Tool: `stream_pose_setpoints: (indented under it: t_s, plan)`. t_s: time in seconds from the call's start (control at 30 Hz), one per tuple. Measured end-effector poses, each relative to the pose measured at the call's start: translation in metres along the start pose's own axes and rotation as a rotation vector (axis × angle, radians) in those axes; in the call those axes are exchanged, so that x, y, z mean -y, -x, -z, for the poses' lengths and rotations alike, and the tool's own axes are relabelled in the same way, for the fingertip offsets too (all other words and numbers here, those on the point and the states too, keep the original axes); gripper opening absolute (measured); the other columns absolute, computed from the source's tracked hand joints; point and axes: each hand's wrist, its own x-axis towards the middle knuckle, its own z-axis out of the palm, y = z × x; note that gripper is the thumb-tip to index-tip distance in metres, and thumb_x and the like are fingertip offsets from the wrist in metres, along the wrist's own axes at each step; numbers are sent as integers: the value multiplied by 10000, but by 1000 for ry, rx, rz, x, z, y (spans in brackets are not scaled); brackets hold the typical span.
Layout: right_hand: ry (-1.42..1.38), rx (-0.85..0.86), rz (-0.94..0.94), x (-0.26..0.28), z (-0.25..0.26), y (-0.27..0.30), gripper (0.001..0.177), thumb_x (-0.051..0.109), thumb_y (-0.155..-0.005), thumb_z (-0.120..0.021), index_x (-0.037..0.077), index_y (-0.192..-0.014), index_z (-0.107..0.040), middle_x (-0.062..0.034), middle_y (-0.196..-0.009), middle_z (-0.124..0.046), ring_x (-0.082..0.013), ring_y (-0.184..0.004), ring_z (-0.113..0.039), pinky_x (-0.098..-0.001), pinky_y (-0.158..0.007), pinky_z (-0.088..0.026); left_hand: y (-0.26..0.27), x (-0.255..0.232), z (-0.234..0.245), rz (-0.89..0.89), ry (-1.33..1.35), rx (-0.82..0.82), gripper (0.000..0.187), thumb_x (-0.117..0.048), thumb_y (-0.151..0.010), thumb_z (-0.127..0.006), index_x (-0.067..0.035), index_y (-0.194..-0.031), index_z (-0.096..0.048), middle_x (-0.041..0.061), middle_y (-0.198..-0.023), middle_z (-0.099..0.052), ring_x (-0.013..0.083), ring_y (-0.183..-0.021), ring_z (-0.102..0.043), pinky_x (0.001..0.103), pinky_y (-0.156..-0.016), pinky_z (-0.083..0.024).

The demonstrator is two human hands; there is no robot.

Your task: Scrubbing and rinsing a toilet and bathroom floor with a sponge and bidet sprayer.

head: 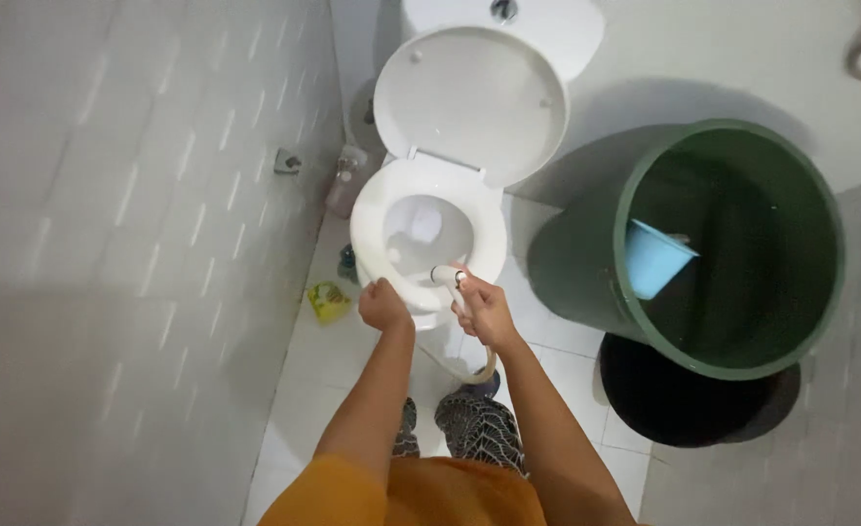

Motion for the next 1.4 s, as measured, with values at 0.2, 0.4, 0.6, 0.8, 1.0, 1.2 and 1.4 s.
stream_pose_setpoints:
  t_s: [0.2, 0.4, 0.6, 0.8, 1.0, 1.2, 1.4]
  plan:
    - [-80, -84, 321, -6, 1, 14, 490, 312, -1061, -487, 84, -1493, -529, -46, -728, -577, -71, -488, -392, -227, -403, -304, 19, -79, -42, 19, 307, 191, 179, -104, -931, -679, 73, -912, -674, 133, -795, -658, 187, -640, -584, 377, -604, -481]
    - [-250, -283, 786, -3, 6, 7, 539, 323, -1110, -475, -13, -1530, -473, 4, -720, -509, -52, -522, -395, -227, -429, -345, 43, -143, -87, -61, 767, 592, 222, -5, -965, -620, 42, -1177, -664, 63, -1041, -699, 138, -856, -647, 301, -742, -521]
    - [-227, -451, 941, -11, -23, -20, 585, 381, -1092, -486, -10, -1525, -444, -18, -709, -565, -71, -510, -466, -241, -438, -419, 37, -198, -144, -196, 642, 980, 508, -53, -1006, -557, 28, -1497, -457, 107, -1441, -595, 176, -1300, -576, 267, -1043, -465]
    - [-598, -335, 682, 35, -97, -26, 593, 434, -1063, -441, 130, -1571, -408, -54, -707, -561, -84, -472, -432, -238, -402, -366, -30, -216, -199, -537, 422, 1229, 614, -16, -956, -603, 100, -1515, -378, 140, -1514, -513, 186, -1405, -503, 291, -1139, -412]
    - [-647, -312, 738, 122, -104, -66, 515, 389, -1094, -400, 153, -1551, -423, -78, -756, -578, -99, -479, -411, -247, -412, -343, -31, -248, -194, -627, -17, 1097, 463, -118, -924, -679, 19, -1366, -657, 116, -1254, -726, 154, -1109, -655, 283, -984, -489]
    - [-609, -274, 819, 156, -58, -95, 490, 357, -1115, -430, 163, -1564, -439, -29, -732, -519, -84, -499, -421, -236, -403, -316, 23, -258, -222, -596, 92, 1163, 514, -127, -906, -755, 95, -1348, -618, 202, -1169, -681, 210, -995, -661, 360, -896, -519]
    - [-518, -394, 859, 163, -23, -93, 522, 390, -1091, -436, 177, -1567, -413, -46, -709, -534, -78, -469, -408, -237, -396, -318, 28, -236, -263, -832, -3, 988, 988, -190, -867, -840, 81, -1562, -193, 274, -1658, -209, 294, -1559, -197, 348, -1260, -179]
